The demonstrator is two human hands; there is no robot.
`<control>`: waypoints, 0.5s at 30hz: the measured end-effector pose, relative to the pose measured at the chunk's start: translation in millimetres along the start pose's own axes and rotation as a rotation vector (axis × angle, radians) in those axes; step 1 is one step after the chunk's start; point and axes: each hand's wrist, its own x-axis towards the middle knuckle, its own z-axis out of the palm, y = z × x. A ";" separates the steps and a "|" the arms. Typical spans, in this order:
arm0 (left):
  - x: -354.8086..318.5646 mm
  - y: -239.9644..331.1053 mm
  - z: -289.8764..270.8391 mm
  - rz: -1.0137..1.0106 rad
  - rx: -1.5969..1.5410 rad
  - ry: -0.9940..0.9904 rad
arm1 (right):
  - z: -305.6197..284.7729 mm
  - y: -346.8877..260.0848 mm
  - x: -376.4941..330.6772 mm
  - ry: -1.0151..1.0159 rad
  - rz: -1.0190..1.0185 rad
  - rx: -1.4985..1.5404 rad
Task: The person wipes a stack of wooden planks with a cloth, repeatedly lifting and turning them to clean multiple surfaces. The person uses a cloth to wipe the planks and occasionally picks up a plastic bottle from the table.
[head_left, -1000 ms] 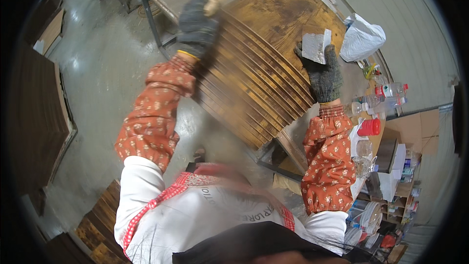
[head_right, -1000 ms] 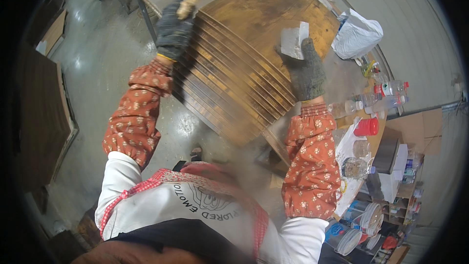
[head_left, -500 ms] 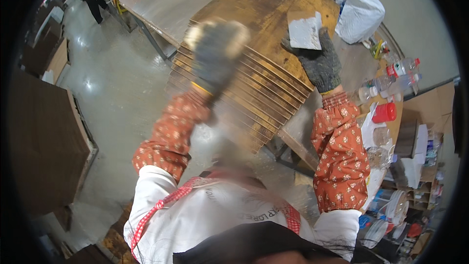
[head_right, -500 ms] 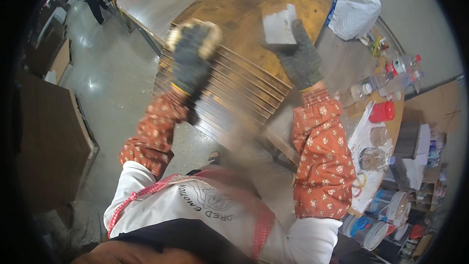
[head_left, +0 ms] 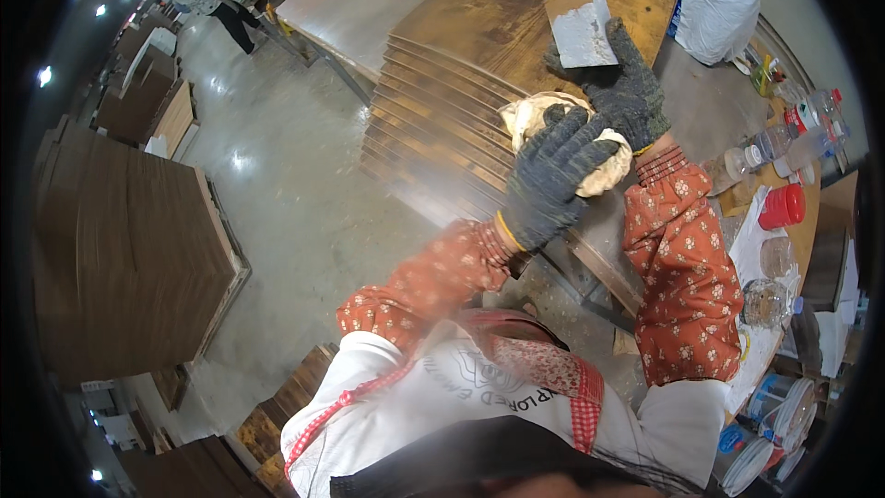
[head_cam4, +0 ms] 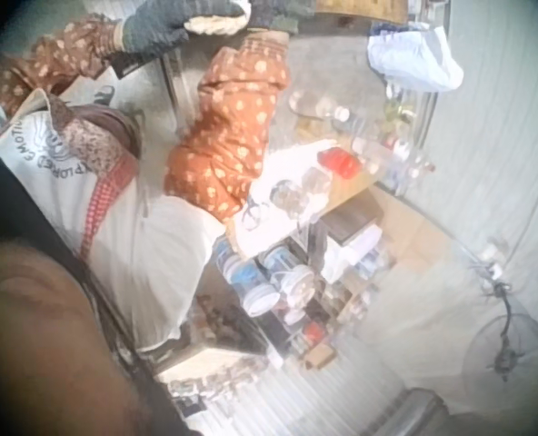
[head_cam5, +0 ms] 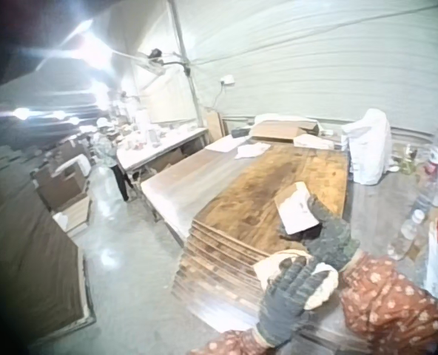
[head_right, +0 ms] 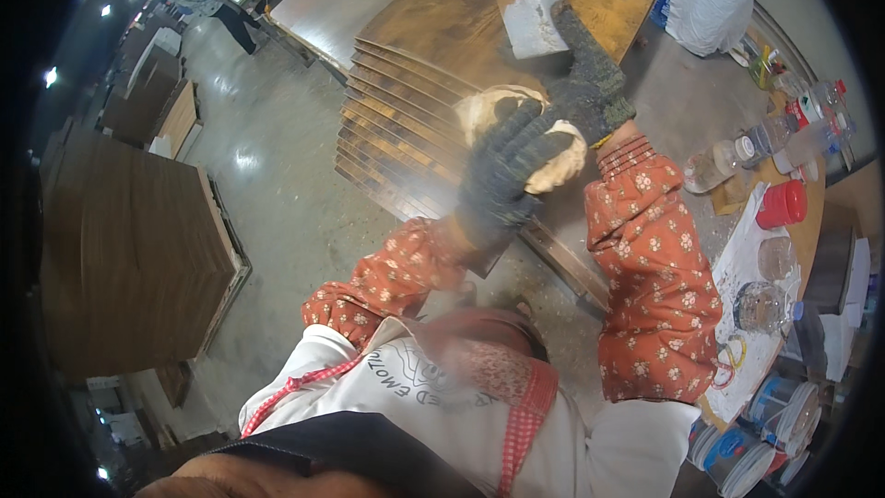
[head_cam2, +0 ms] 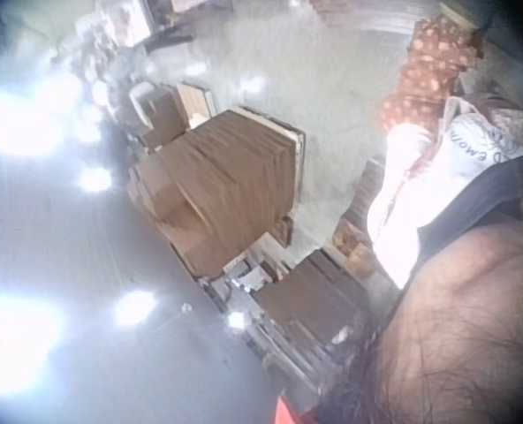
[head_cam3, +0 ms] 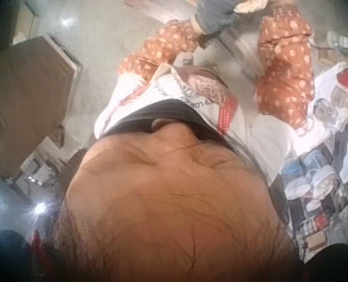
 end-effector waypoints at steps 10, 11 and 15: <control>43.2 -41.1 -41.0 -0.303 -0.220 0.348 | -7.4 0.4 4.9 0.021 -0.054 0.047; 36.9 -28.6 -33.2 -0.182 -0.139 0.256 | -3.1 -0.7 8.2 -0.170 0.067 0.318; 8.9 17.8 -5.8 -0.159 -0.372 -0.102 | 5.0 -1.8 -8.4 -0.055 -0.427 -0.367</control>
